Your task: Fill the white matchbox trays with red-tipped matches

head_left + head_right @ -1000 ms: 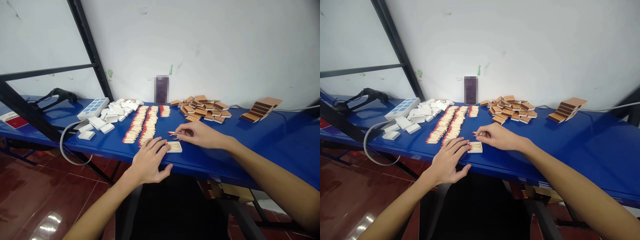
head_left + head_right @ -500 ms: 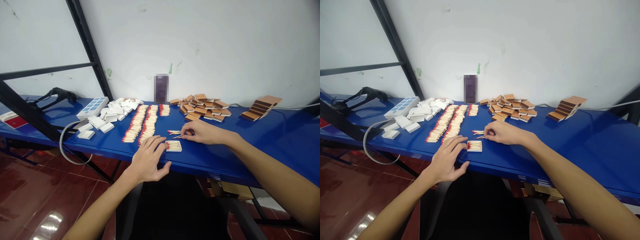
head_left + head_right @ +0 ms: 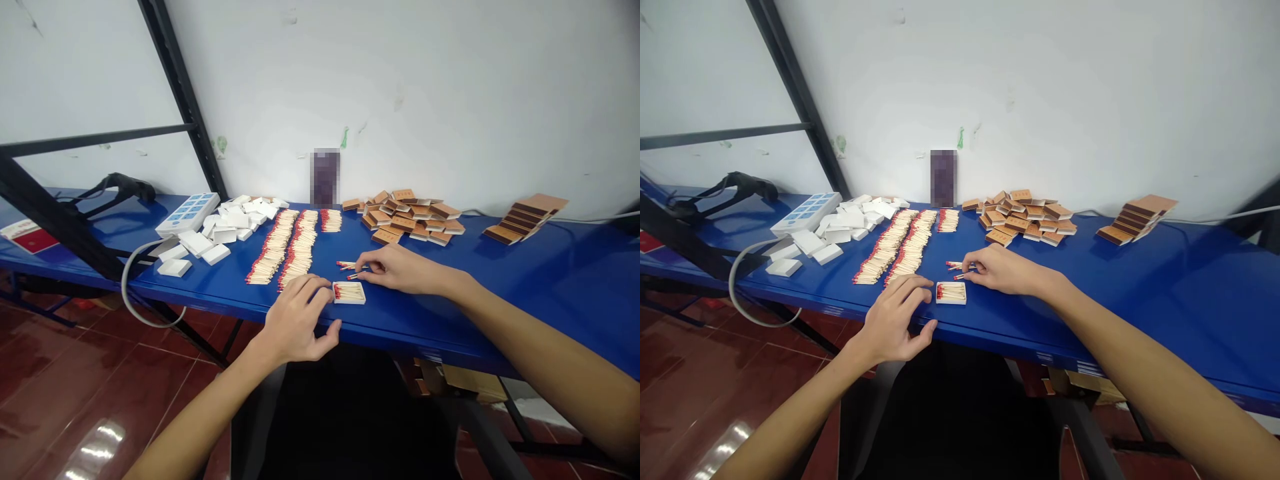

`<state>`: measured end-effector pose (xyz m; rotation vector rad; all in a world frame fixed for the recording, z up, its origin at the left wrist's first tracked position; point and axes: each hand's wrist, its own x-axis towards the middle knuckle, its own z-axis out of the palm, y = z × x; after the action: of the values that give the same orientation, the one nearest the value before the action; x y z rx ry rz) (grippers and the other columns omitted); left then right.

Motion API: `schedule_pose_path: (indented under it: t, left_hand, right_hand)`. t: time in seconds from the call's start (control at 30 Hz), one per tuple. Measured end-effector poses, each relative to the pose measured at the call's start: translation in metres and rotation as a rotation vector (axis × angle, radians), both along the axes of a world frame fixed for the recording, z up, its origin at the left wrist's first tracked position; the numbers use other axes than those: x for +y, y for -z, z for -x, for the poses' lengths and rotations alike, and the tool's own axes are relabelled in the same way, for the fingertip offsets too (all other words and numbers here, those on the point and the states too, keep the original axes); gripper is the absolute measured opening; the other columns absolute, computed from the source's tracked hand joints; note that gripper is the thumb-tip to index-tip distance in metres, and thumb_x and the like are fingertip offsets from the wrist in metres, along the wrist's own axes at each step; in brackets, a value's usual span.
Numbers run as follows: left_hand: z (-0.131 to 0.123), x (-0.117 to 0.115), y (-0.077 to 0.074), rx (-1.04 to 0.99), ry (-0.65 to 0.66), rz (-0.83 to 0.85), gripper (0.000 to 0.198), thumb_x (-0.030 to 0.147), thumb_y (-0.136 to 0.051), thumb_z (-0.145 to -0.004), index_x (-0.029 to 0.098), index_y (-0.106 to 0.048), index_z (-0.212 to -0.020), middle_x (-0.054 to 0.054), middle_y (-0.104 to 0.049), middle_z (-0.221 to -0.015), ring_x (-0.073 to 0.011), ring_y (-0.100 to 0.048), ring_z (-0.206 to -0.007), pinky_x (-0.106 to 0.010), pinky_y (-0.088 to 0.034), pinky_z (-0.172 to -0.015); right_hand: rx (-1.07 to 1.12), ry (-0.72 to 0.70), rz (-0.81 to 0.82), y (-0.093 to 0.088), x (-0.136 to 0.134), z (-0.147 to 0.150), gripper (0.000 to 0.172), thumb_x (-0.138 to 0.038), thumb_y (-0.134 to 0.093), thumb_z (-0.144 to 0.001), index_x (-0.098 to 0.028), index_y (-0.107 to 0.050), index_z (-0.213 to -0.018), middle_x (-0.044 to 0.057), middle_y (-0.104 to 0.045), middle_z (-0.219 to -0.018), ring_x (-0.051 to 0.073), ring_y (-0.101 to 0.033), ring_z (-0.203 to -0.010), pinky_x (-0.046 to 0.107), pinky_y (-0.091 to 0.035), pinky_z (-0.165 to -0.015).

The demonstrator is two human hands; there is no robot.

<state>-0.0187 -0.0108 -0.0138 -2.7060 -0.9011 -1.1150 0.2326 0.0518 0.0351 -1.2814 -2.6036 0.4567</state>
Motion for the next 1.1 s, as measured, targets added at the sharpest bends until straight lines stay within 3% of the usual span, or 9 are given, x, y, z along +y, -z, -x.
schedule_pose_path:
  t: [0.27,0.4,0.5,1.1]
  left_hand:
    - [0.000,0.000,-0.001,0.034,-0.002,-0.004,0.022,0.033,-0.058,-0.081,0.019,-0.055,-0.097,-0.011,-0.063,-0.112,-0.0277,-0.056,-0.107,-0.042,-0.046,-0.095]
    - [0.000,0.000,-0.001,0.038,-0.006,-0.006,0.021,0.033,-0.057,-0.081,0.019,-0.056,-0.097,-0.011,-0.063,-0.112,-0.0275,-0.056,-0.107,-0.042,-0.046,-0.096]
    - [0.000,0.000,-0.002,0.040,-0.010,-0.006,0.022,0.033,-0.058,-0.081,0.019,-0.057,-0.098,-0.011,-0.063,-0.113,-0.0275,-0.056,-0.108,-0.042,-0.046,-0.097]
    - [-0.001,0.000,-0.001,0.056,-0.011,-0.021,0.028,0.034,-0.059,-0.081,0.017,-0.060,-0.103,-0.012,-0.064,-0.114,-0.0282,-0.056,-0.109,-0.043,-0.045,-0.098]
  right_hand:
    - [-0.019,0.039,-0.019,0.000,0.002,-0.002,0.036,-0.050,-0.047,-0.092,-0.019,-0.066,-0.092,0.003,-0.061,-0.073,0.015,-0.050,-0.062,0.028,-0.032,-0.060]
    - [0.001,0.091,-0.111,0.004,0.006,-0.004,0.042,-0.054,-0.055,-0.087,-0.019,-0.066,-0.106,0.006,-0.062,-0.083,0.019,-0.053,-0.073,0.029,-0.034,-0.063]
    - [0.034,0.040,-0.121,0.007,0.008,-0.006,0.048,-0.057,-0.051,-0.090,-0.019,-0.067,-0.115,0.010,-0.061,-0.094,0.022,-0.055,-0.083,0.032,-0.038,-0.072]
    - [0.157,0.060,-0.063,0.009,0.010,-0.002,0.033,-0.048,-0.060,-0.086,-0.018,-0.073,-0.089,0.009,-0.071,-0.089,0.021,-0.062,-0.079,0.033,-0.045,-0.071]
